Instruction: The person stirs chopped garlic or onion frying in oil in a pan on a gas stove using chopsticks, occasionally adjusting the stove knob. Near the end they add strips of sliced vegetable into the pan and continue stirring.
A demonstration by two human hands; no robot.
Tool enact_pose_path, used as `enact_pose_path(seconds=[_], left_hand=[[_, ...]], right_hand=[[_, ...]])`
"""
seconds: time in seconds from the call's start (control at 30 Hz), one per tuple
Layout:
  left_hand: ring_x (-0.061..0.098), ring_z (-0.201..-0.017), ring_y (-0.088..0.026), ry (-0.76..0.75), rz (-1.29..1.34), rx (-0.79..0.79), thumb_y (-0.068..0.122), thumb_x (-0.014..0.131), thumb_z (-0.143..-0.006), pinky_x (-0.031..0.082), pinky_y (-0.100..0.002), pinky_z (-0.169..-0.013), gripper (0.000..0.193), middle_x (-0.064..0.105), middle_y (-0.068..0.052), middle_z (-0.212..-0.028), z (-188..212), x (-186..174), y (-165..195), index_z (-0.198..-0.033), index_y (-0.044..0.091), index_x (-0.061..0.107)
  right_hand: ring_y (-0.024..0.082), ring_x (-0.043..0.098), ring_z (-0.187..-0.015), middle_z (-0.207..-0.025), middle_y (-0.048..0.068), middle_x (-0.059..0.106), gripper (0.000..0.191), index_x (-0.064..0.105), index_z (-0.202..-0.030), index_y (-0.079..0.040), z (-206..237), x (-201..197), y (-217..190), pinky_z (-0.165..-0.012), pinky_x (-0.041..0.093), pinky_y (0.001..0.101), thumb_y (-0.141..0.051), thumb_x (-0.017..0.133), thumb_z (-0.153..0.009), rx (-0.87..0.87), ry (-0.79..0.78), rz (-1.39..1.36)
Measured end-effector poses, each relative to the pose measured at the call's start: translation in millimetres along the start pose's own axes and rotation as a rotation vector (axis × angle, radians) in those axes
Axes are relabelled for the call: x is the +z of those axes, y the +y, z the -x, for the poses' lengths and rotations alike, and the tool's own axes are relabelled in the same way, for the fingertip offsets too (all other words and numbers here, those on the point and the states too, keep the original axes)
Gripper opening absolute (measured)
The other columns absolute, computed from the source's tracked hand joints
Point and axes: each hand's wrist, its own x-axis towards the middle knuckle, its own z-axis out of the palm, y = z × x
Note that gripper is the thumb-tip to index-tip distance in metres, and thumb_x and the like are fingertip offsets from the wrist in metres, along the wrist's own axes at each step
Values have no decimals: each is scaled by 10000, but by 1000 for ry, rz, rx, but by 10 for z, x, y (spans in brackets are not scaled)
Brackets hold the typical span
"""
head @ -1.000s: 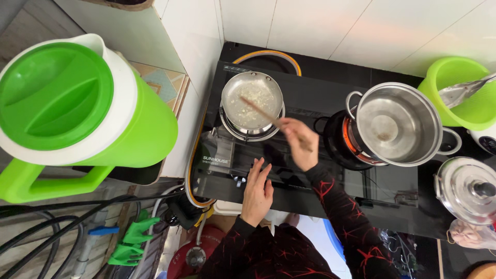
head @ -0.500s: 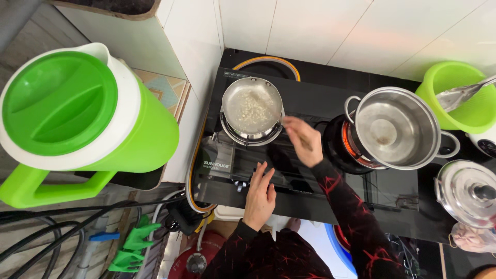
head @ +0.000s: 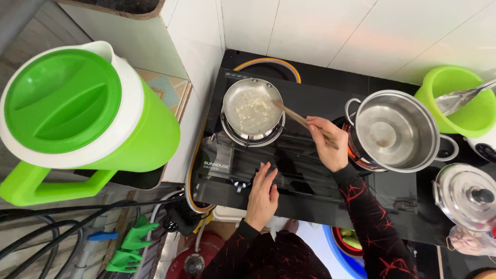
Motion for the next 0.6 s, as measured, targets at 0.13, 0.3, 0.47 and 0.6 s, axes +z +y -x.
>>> enact_pose_path(seconds=[0.13, 0.3, 0.47, 0.6], left_hand=[[407, -1479, -411, 14, 0, 8, -27, 585, -917, 371, -494, -1194, 460, 468, -185, -1548, 10, -2, -13, -1375, 14, 579], [404, -1479, -412, 22, 7, -2, -36, 580, -912, 367, -495, -1193, 465, 471, -190, -1547, 23, -24, -11, -1376, 2, 578], [400, -1484, -406, 36, 20, -10, -38, 582, -907, 373, -487, -1193, 459, 472, -190, -1544, 35, -49, -6, -1364, 2, 581], [401, -1486, -408, 47, 24, -2, -40, 589, -907, 378, -484, -1194, 459, 473, -194, -1540, 34, -39, -32, -1365, 2, 579]], right_hand=[[112, 686, -914, -993, 127, 755, 195, 714, -1174, 47, 18, -9, -155, -811, 545, 241, -44, 648, -1014, 153, -76, 64], [168, 747, -980, -1068, 143, 762, 171, 669, -1088, 72, -140, -104, -223, -887, 588, 275, -69, 589, -1035, 178, -141, -131], [202, 759, -991, -1073, 179, 753, 175, 644, -1083, 86, -349, -166, -123, -918, 603, 299, -74, 582, -1050, 196, -11, -167], [176, 702, -995, -1123, 166, 750, 207, 686, -1152, 94, -247, -137, -94, -904, 551, 279, -64, 607, -1045, 84, -39, 50]])
